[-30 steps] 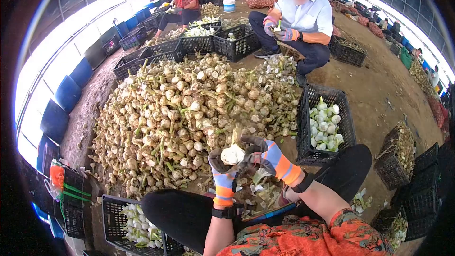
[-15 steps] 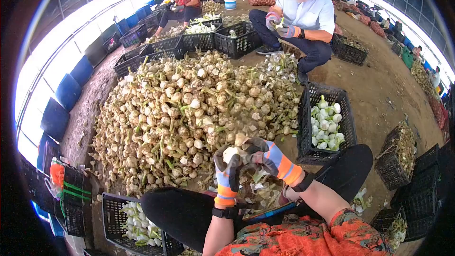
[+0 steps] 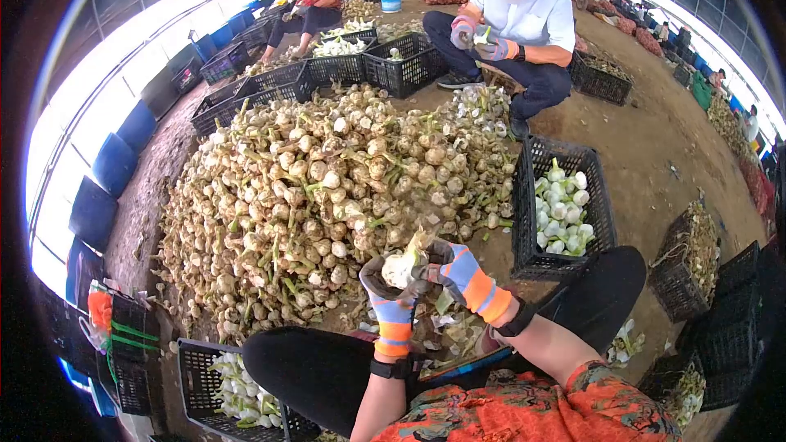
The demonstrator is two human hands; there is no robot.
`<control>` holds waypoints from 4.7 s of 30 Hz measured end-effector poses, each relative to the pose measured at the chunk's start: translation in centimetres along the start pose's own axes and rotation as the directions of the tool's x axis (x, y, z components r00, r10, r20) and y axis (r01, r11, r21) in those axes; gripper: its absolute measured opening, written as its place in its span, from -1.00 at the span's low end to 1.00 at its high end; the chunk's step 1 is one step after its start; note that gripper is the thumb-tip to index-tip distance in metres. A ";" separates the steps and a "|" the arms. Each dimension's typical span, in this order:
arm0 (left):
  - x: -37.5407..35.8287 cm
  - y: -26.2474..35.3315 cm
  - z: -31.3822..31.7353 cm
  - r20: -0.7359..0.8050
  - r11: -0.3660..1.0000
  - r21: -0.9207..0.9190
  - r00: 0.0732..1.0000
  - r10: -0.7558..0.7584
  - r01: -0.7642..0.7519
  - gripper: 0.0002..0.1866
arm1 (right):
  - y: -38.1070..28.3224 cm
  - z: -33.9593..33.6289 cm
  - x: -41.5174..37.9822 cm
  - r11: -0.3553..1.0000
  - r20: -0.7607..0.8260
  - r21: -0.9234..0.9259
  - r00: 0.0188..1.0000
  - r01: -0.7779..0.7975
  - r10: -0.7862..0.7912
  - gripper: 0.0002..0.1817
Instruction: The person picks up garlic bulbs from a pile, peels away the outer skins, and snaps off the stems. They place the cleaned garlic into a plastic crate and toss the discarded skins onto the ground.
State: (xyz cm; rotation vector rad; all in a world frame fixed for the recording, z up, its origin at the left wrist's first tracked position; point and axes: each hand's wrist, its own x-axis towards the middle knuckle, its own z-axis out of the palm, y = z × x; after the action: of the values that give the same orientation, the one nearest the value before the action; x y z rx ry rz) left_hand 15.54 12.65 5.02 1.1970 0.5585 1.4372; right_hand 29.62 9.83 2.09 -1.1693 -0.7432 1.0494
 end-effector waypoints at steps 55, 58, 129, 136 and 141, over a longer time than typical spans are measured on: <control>-0.2 3.7 0.3 0.309 0.745 -0.159 0.750 -0.585 0.647 -0.66 | -0.9 -2.2 -0.9 0.929 0.085 0.333 0.986 -0.164 0.144 -0.62; -0.9 -3.6 -2.0 0.133 0.951 0.136 0.946 -0.296 0.278 -0.66 | -0.8 -1.6 -1.6 0.992 -0.037 0.108 0.997 -0.069 0.074 -0.61; 0.4 4.9 0.8 0.227 0.938 -0.063 0.920 -0.319 0.341 -0.23 | -9.9 -1.7 -2.5 0.741 0.007 -0.647 0.973 0.181 -0.232 -0.40; 0.2 3.6 0.9 0.216 0.947 -0.080 0.933 -0.287 0.310 -0.27 | -12.9 2.8 -3.2 0.480 0.321 -0.764 0.899 0.431 -0.297 -0.27; -0.3 2.8 0.3 0.280 0.984 0.154 0.952 -0.126 0.085 -0.32 | -12.1 3.3 -2.8 0.298 0.287 -0.903 0.951 0.310 -0.118 -0.22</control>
State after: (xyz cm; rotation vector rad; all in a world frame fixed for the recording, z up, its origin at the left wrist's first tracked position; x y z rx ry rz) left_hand 14.53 11.61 7.41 1.4378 0.5176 1.1212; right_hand 28.84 7.88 14.76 -1.9079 -1.7651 0.3725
